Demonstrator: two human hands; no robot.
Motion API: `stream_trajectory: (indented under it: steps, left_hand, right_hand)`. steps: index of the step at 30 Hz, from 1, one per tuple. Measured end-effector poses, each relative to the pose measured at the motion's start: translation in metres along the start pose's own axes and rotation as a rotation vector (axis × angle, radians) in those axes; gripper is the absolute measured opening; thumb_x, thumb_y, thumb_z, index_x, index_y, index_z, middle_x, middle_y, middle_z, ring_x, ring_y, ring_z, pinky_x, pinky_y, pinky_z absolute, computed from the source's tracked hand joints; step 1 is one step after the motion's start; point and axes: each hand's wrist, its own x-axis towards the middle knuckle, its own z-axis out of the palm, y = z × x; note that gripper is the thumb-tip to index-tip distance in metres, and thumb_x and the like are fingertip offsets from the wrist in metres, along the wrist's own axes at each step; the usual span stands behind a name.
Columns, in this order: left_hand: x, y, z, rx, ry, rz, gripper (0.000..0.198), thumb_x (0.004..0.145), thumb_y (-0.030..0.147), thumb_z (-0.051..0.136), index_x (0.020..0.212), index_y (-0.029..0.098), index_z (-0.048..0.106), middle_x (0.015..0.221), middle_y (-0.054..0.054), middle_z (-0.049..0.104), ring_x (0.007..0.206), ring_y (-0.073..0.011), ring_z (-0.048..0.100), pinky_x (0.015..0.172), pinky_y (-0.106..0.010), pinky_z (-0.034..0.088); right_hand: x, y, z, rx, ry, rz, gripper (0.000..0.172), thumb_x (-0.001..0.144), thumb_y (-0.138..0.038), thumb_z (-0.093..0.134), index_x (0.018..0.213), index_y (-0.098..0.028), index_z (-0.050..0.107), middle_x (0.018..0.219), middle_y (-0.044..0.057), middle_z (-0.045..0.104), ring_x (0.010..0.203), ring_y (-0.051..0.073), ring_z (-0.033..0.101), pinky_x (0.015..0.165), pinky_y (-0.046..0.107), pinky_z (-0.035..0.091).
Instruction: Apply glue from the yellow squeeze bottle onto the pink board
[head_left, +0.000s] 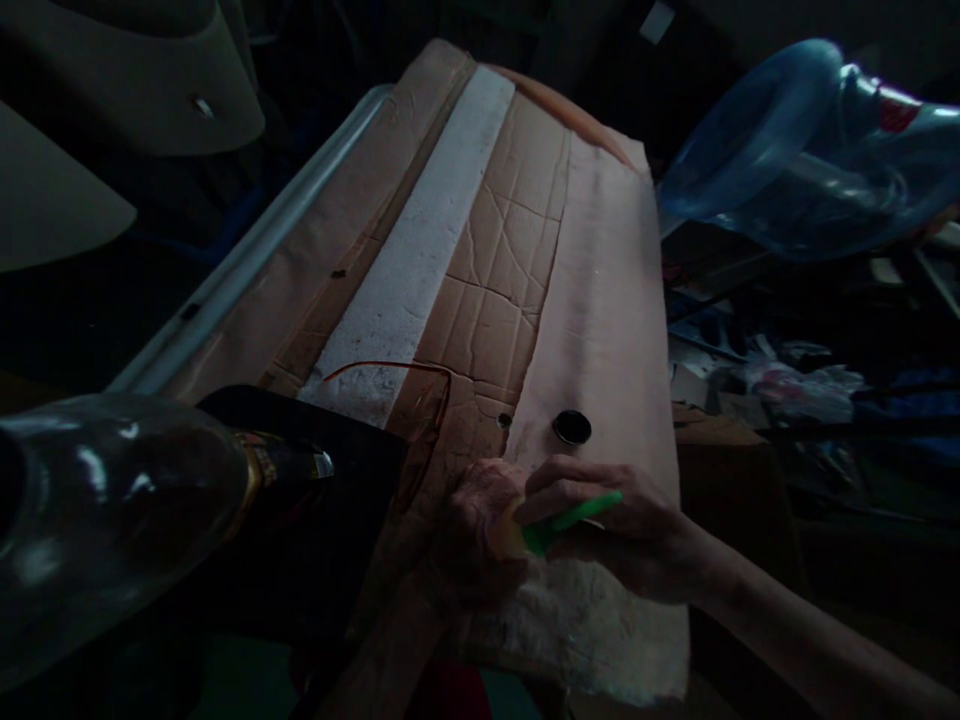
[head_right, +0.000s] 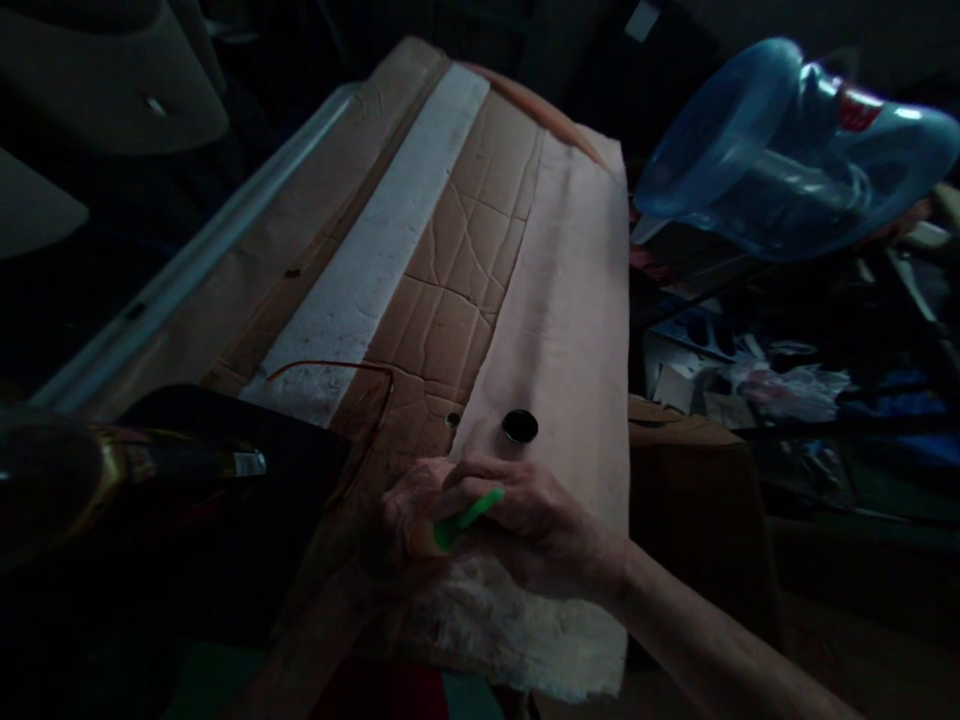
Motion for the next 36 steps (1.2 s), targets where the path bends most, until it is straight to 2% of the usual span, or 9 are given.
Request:
stream_trajectory:
  steps: [8, 12, 14, 17, 20, 24, 27, 33, 36]
  left_hand:
    - [0.004, 0.002, -0.005, -0.04, 0.038, 0.057, 0.031, 0.07, 0.035, 0.047, 0.095, 0.017, 0.052, 0.092, -0.007, 0.057, 0.089, -0.0228, 0.053, 0.083, -0.041, 0.042]
    - [0.002, 0.005, -0.008, -0.048, 0.028, 0.046, 0.035, 0.066, 0.026, 0.055, 0.1, 0.016, 0.052, 0.097, -0.007, 0.057, 0.097, -0.0216, 0.053, 0.091, -0.04, 0.041]
    - [0.001, 0.004, -0.006, -0.059, 0.041, 0.047, 0.039, 0.064, 0.023, 0.058, 0.101, 0.016, 0.052, 0.099, -0.007, 0.056, 0.099, -0.0218, 0.052, 0.092, -0.04, 0.041]
    - [-0.002, -0.001, 0.003, -0.055, 0.088, 0.051, 0.043, 0.062, 0.02, 0.057, 0.104, 0.018, 0.051, 0.101, -0.006, 0.056, 0.099, -0.0212, 0.052, 0.091, -0.039, 0.041]
    - [-0.005, -0.007, 0.011, -0.03, 0.172, 0.085, 0.043, 0.066, 0.025, 0.056, 0.108, 0.02, 0.05, 0.102, -0.004, 0.055, 0.099, -0.0203, 0.051, 0.09, -0.036, 0.041]
    - [-0.006, 0.002, 0.008, -0.05, 0.112, -0.036, 0.049, 0.067, 0.031, 0.059, 0.113, 0.021, 0.046, 0.104, -0.005, 0.053, 0.096, -0.0212, 0.052, 0.083, -0.034, 0.044]
    - [-0.006, 0.014, 0.001, -0.04, 0.051, -0.146, 0.048, 0.068, 0.029, 0.06, 0.112, 0.022, 0.044, 0.104, -0.005, 0.052, 0.094, -0.0198, 0.053, 0.079, -0.032, 0.045]
    - [-0.006, 0.017, 0.002, -0.033, 0.038, -0.133, 0.053, 0.061, 0.02, 0.055, 0.113, 0.023, 0.043, 0.106, -0.003, 0.051, 0.099, -0.0198, 0.05, 0.084, -0.033, 0.043]
    - [-0.006, 0.014, 0.003, -0.027, 0.104, -0.103, 0.048, 0.063, 0.023, 0.054, 0.11, 0.023, 0.044, 0.103, -0.002, 0.051, 0.098, -0.0198, 0.05, 0.083, -0.033, 0.043]
  right_hand:
    - [-0.036, 0.003, 0.009, -0.768, 0.263, 0.019, 0.017, 0.092, -0.02, 0.048, 0.104, -0.017, 0.061, 0.096, 0.005, 0.061, 0.085, 0.01, 0.062, 0.07, 0.014, 0.054]
    - [-0.07, 0.016, 0.003, -0.906, 0.455, 0.094, 0.019, 0.092, -0.024, 0.049, 0.095, -0.015, 0.065, 0.092, 0.007, 0.063, 0.076, 0.013, 0.064, 0.064, 0.018, 0.055]
    - [-0.09, 0.022, -0.001, -0.799, 0.632, 0.299, 0.02, 0.087, -0.033, 0.057, 0.09, -0.017, 0.068, 0.089, 0.006, 0.064, 0.074, 0.014, 0.063, 0.06, 0.021, 0.054]
    - [-0.11, 0.025, -0.008, -0.246, 1.025, 0.678, 0.038, 0.07, -0.046, 0.071, 0.096, -0.019, 0.068, 0.079, 0.004, 0.064, 0.065, 0.014, 0.059, 0.052, 0.021, 0.048]
    - [-0.102, 0.023, -0.011, 0.162, 1.256, 0.781, 0.062, 0.053, -0.048, 0.081, 0.104, -0.017, 0.065, 0.076, 0.004, 0.063, 0.061, 0.012, 0.053, 0.049, 0.019, 0.041]
    - [-0.069, 0.022, -0.005, 0.051, 1.261, 0.681, 0.043, 0.053, -0.043, 0.08, 0.084, -0.014, 0.07, 0.077, 0.007, 0.065, 0.064, 0.014, 0.055, 0.055, 0.023, 0.044]
    - [-0.052, 0.032, 0.0, -0.016, 1.274, 0.596, 0.037, 0.061, -0.043, 0.076, 0.085, -0.016, 0.069, 0.076, 0.005, 0.066, 0.065, 0.014, 0.057, 0.057, 0.024, 0.047]
    - [-0.04, 0.065, -0.003, -0.69, 0.999, 0.353, 0.018, 0.081, -0.032, 0.061, 0.085, -0.016, 0.066, 0.084, 0.002, 0.064, 0.051, 0.008, 0.048, 0.053, 0.024, 0.044]
    - [-0.036, 0.071, -0.004, -0.874, 0.908, 0.262, 0.014, 0.085, -0.027, 0.058, 0.089, -0.016, 0.064, 0.088, 0.002, 0.062, 0.052, 0.009, 0.047, 0.056, 0.024, 0.044]
